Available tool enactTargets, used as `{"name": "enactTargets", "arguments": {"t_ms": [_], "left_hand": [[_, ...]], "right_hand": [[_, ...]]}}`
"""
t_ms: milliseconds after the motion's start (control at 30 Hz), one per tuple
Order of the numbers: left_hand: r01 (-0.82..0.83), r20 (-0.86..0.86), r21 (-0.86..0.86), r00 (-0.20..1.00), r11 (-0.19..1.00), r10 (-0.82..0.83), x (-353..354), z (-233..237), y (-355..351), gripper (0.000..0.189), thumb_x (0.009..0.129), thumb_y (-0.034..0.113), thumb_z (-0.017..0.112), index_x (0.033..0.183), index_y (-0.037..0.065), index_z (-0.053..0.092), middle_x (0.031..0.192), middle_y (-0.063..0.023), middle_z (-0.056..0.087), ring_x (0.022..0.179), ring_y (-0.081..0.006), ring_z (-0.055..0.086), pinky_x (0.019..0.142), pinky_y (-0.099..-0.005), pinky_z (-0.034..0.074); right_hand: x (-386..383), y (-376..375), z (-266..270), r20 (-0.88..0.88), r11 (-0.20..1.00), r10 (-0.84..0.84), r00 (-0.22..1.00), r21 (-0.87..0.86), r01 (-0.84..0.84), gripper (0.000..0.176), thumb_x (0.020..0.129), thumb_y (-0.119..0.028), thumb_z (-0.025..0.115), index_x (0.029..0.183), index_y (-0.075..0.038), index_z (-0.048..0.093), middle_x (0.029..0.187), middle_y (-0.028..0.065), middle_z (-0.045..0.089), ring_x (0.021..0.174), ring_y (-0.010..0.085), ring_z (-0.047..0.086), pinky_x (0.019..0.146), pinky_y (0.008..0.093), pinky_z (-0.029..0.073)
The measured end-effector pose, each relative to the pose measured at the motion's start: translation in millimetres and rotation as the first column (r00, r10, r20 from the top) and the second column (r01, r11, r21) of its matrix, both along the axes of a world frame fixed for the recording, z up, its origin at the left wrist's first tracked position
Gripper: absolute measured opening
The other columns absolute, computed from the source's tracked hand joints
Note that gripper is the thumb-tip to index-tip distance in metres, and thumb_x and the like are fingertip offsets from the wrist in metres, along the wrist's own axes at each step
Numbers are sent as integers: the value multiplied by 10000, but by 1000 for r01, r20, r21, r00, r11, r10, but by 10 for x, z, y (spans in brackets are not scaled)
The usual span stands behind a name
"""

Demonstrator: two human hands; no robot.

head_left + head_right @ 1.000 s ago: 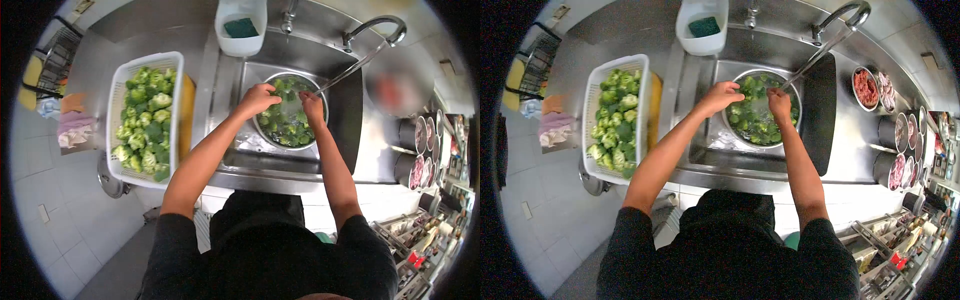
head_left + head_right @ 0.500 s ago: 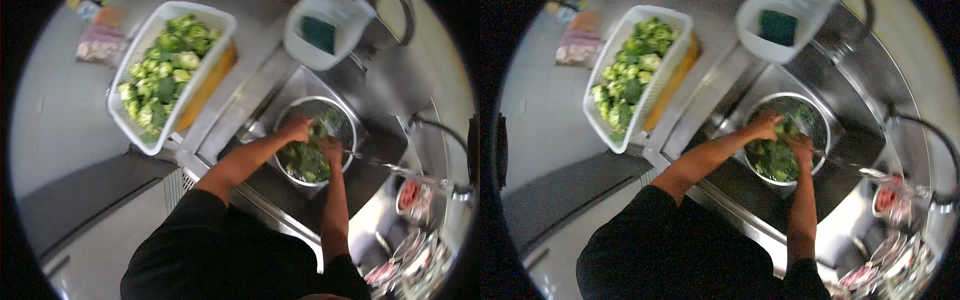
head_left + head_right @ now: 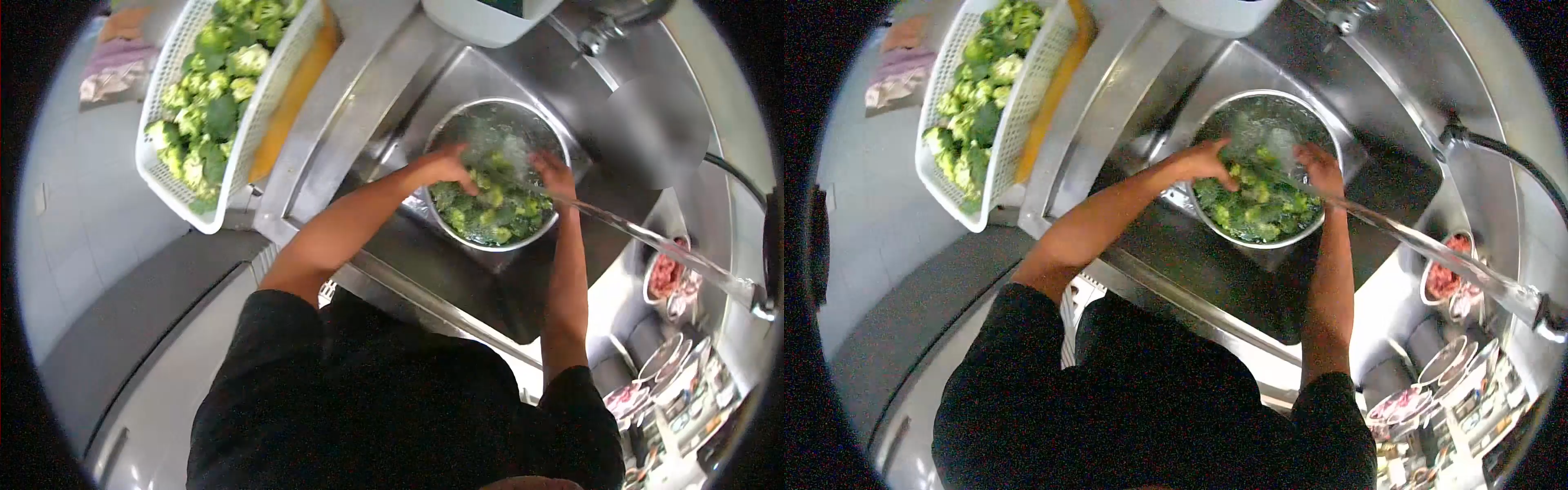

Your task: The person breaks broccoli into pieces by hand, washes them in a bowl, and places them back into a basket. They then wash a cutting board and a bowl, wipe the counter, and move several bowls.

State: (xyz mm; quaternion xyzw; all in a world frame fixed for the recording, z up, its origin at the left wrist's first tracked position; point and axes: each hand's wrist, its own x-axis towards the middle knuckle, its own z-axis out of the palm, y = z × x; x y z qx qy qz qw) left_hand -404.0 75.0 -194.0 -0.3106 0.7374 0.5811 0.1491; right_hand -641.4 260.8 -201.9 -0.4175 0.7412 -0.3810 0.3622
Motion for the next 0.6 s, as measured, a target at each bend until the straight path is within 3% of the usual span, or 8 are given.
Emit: {"name": "enactTargets", "arguments": {"t_ms": [67,133,233,333,400,433,533,600], "left_hand": [[-72,243,94,969,993,48,97,254,198,1109,536,262,862,1430,55,240,1277,-228,502,1088,-318,559,699,-413,546],[-139,333,118,938,983,93,147,325,441,1010,545,257,860,1379,41,333,1234,-212,533,1033,-335,580,579,-426,557],[340,-242,315,932,886,-271,205,-502,586,700,573,247,847,1161,17,544,1087,-172,598,885,-311,619,513,-412,558],[-305,166,561,952,770,257,5,-202,910,332,611,211,823,830,19,664,901,-120,622,699,-234,620,518,-376,563],[-260,327,505,940,823,97,-223,-238,859,263,630,149,807,832,43,675,958,-120,624,792,-227,621,552,-376,569],[269,-171,202,957,942,-236,-311,-679,892,341,610,107,806,901,20,650,948,-139,620,827,-261,621,579,-411,568],[-482,281,367,873,795,399,-418,-50,817,603,545,5,812,1099,41,574,977,-167,605,877,-320,614,583,-470,563],[-492,237,422,870,761,432,-560,-231,795,986,523,-93,777,1370,118,319,1145,-198,541,905,-381,596,544,-494,558]], "right_hand": [[-7,119,-24,296,968,-193,936,211,133,571,812,-480,621,1216,-80,574,1209,95,590,1126,223,539,915,393,450],[207,272,-184,744,818,-563,360,565,113,615,811,-484,626,1275,-95,524,1228,86,571,1132,232,529,911,406,451],[559,382,-723,717,844,-534,449,488,225,561,842,-475,584,1252,-97,513,1161,95,582,1019,247,577,838,419,490],[874,123,-262,739,791,-609,289,590,158,532,834,-461,599,1211,-91,543,1099,82,610,949,222,593,799,402,495],[962,16,-206,784,809,-587,205,556,191,395,869,-421,568,1065,-83,618,944,47,652,837,204,613,764,373,500],[987,8,-274,828,852,-520,211,486,192,382,876,-411,562,1064,-84,618,961,48,654,840,206,617,760,368,501],[820,-160,-259,873,894,-438,214,397,210,364,887,-392,554,1074,-85,611,992,52,658,855,209,623,757,359,502],[616,-150,-438,846,859,-486,221,417,296,347,895,-370,548,1089,-87,599,1003,53,658,868,210,624,766,364,501]]}}
